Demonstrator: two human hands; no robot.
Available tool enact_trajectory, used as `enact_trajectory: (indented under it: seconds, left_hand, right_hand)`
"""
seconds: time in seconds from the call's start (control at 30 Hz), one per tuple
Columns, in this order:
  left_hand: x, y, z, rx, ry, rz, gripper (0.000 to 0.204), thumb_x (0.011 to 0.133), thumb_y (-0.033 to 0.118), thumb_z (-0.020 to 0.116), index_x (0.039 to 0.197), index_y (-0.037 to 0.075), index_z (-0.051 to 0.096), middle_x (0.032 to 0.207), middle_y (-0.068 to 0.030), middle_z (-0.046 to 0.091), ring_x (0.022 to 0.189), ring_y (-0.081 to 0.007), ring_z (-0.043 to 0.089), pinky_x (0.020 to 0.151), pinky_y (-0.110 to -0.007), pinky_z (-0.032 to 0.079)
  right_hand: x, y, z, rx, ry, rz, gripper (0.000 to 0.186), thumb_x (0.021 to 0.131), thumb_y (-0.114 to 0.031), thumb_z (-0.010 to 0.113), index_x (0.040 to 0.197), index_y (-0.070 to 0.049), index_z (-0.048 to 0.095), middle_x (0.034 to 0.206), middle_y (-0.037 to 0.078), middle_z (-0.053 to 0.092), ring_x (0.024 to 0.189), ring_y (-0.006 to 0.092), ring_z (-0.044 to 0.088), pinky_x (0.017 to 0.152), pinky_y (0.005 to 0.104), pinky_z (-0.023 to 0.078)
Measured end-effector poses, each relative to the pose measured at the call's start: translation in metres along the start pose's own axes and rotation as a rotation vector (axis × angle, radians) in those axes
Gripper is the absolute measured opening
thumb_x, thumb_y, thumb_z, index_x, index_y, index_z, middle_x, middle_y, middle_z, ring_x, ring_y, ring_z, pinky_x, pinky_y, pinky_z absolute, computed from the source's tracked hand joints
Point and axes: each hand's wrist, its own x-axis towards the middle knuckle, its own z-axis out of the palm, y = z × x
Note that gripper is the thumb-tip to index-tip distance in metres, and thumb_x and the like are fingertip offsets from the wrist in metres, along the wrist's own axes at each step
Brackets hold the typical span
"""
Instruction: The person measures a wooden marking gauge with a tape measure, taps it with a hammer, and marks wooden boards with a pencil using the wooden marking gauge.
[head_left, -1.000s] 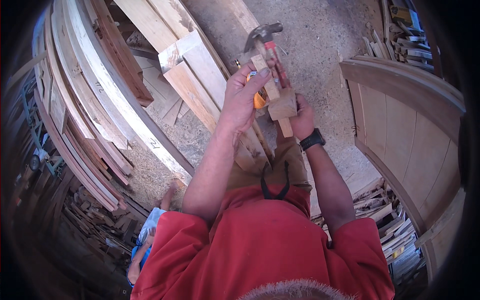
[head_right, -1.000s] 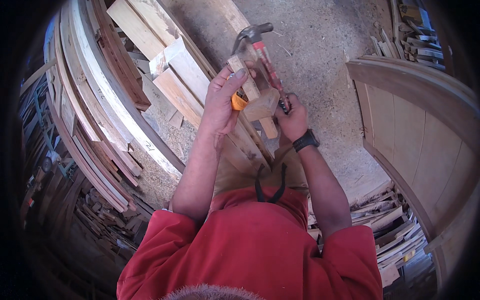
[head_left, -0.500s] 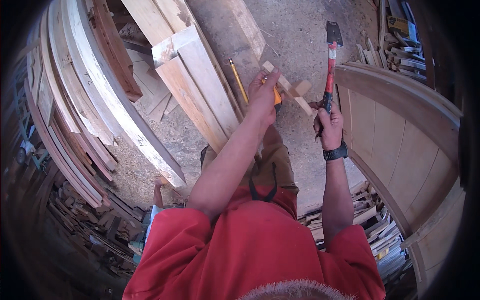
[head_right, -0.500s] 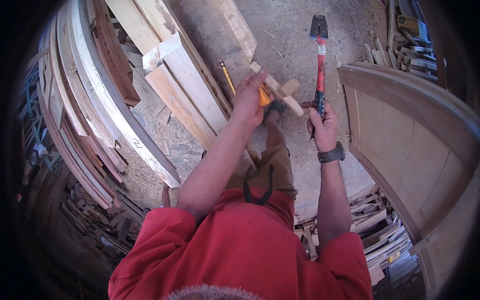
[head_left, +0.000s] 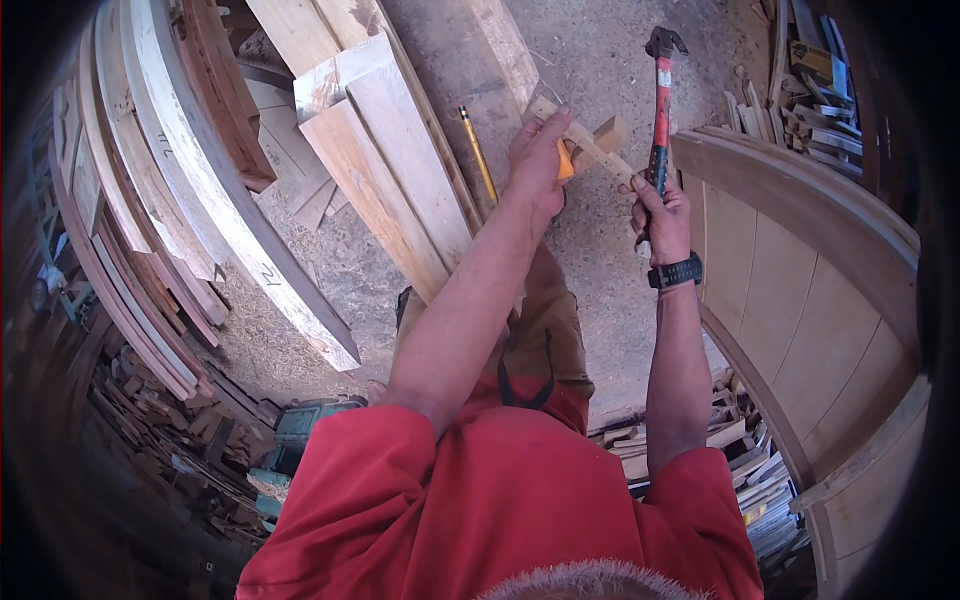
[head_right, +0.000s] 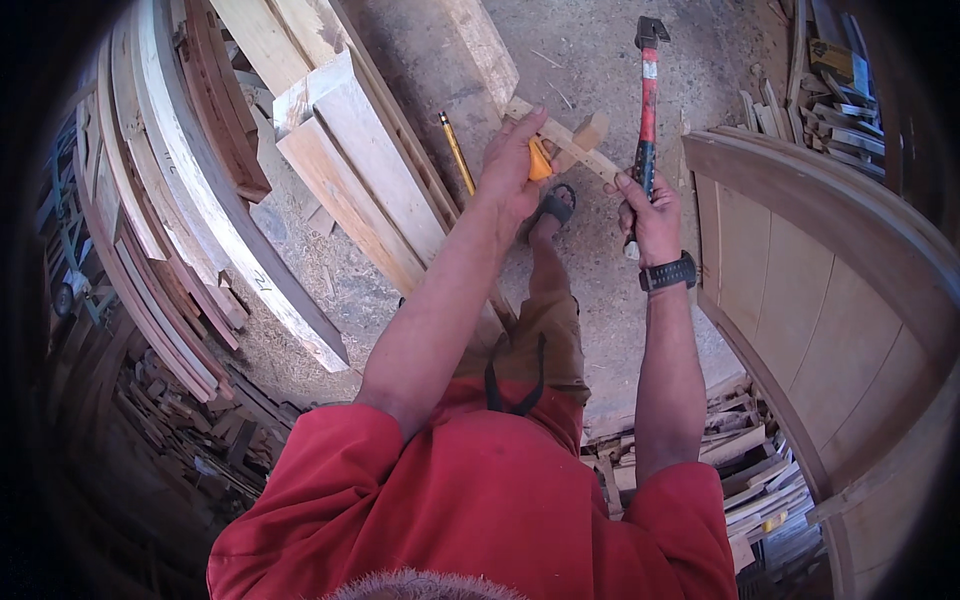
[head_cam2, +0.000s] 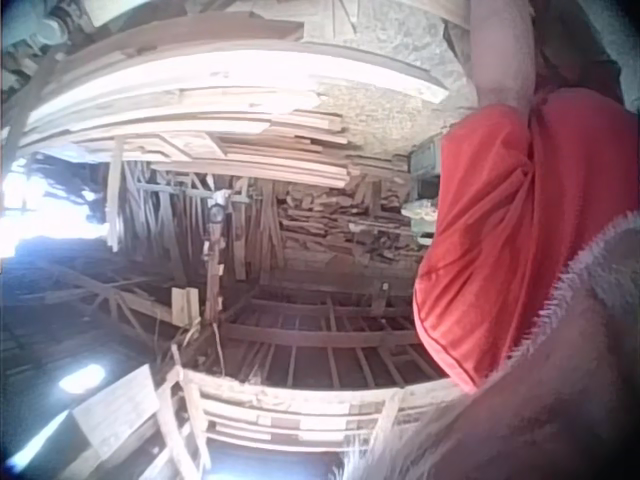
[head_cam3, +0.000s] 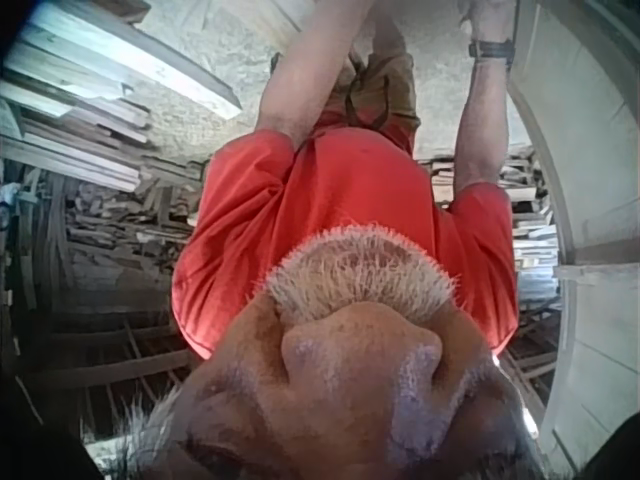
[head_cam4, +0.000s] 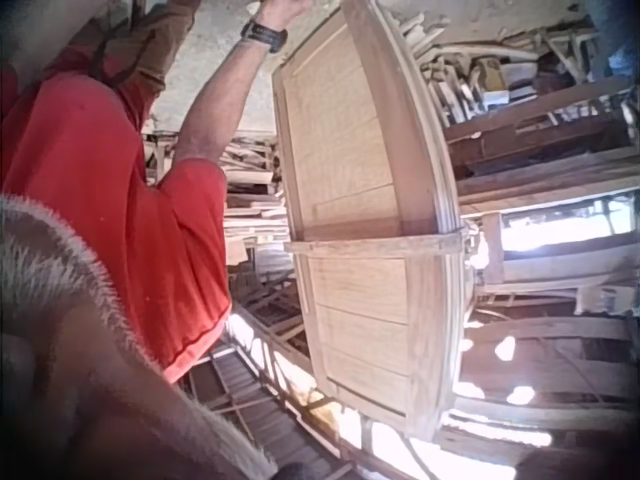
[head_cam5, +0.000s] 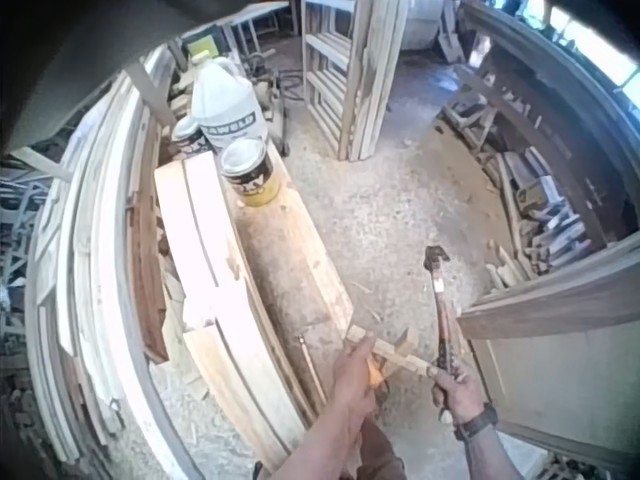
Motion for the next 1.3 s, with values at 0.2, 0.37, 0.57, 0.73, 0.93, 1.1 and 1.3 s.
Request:
enact_trajectory:
  seconds: [0.2, 0.37, 0.57, 0.73, 0.93, 1.1, 1.3]
  left_hand:
    - [0.014, -0.011, -0.013, -0.088, -0.094, -0.007, 0.023, 0.097, 0.025, 0.074, 0.108, 0.014, 0.058, 0.089, -0.0003, 0.059, 0.079, -0.0128, 0.059, 0.057, -0.032, 0.050]
    - [0.016, -0.018, -0.005, -0.124, -0.020, 0.065, 0.021, 0.098, 0.025, 0.073, 0.111, 0.016, 0.059, 0.091, 0.0001, 0.058, 0.080, -0.0130, 0.058, 0.062, -0.033, 0.051]
    - [0.020, -0.015, 0.006, -0.177, 0.062, 0.050, 0.020, 0.099, 0.026, 0.070, 0.112, 0.015, 0.060, 0.093, 0.0012, 0.058, 0.083, -0.0117, 0.057, 0.062, -0.030, 0.051]
    - [0.021, -0.018, 0.022, -0.132, 0.181, 0.072, 0.023, 0.101, 0.029, 0.069, 0.114, 0.013, 0.061, 0.094, 0.0006, 0.059, 0.081, -0.0111, 0.057, 0.060, -0.028, 0.050]
    - [0.026, -0.017, 0.028, -0.029, 0.254, 0.161, 0.021, 0.103, 0.032, 0.067, 0.110, 0.014, 0.060, 0.092, 0.0009, 0.056, 0.080, -0.0114, 0.055, 0.060, -0.031, 0.051]
    - [0.034, -0.021, 0.019, 0.003, 0.200, 0.236, 0.023, 0.102, 0.035, 0.068, 0.107, 0.014, 0.061, 0.087, -0.0004, 0.057, 0.078, -0.0115, 0.056, 0.060, -0.031, 0.052]
    - [0.030, -0.029, 0.017, 0.016, 0.141, 0.303, 0.021, 0.103, 0.033, 0.067, 0.101, 0.013, 0.063, 0.080, 0.0010, 0.059, 0.071, -0.0105, 0.056, 0.059, -0.031, 0.051]
  right_hand:
    - [0.019, 0.002, -0.009, -0.044, -0.017, 0.049, 0.014, 0.100, -0.018, 0.071, 0.106, -0.008, 0.062, 0.087, 0.009, 0.074, 0.047, 0.0050, 0.049, 0.042, 0.0216, 0.039]
    - [0.033, 0.000, -0.010, -0.012, -0.059, 0.073, 0.015, 0.100, -0.019, 0.071, 0.105, -0.008, 0.062, 0.088, 0.008, 0.075, 0.047, 0.0044, 0.049, 0.042, 0.0214, 0.039]
    - [0.049, -0.013, -0.008, -0.069, -0.054, 0.133, 0.016, 0.100, -0.021, 0.071, 0.105, -0.008, 0.062, 0.088, 0.007, 0.075, 0.048, 0.0042, 0.049, 0.043, 0.0214, 0.040]
    - [0.050, -0.017, -0.005, -0.159, -0.005, 0.114, 0.018, 0.101, -0.023, 0.070, 0.103, -0.008, 0.061, 0.085, 0.006, 0.073, 0.048, 0.0051, 0.049, 0.043, 0.0221, 0.039]
    - [0.000, 0.002, 0.005, -0.252, 0.102, -0.014, 0.017, 0.102, -0.022, 0.067, 0.099, -0.008, 0.058, 0.068, -0.003, 0.056, 0.048, 0.0058, 0.048, 0.044, 0.0237, 0.039]
    - [-0.052, -0.004, 0.016, -0.320, 0.031, -0.138, 0.018, 0.105, -0.020, 0.062, 0.116, -0.007, 0.060, 0.070, -0.005, 0.052, 0.057, 0.0036, 0.047, 0.051, 0.0232, 0.038]
    - [-0.066, -0.003, 0.006, -0.514, -0.116, -0.086, 0.022, 0.105, -0.026, 0.063, 0.101, -0.005, 0.058, 0.066, -0.002, 0.048, 0.060, 0.0072, 0.045, 0.055, 0.0288, 0.039]
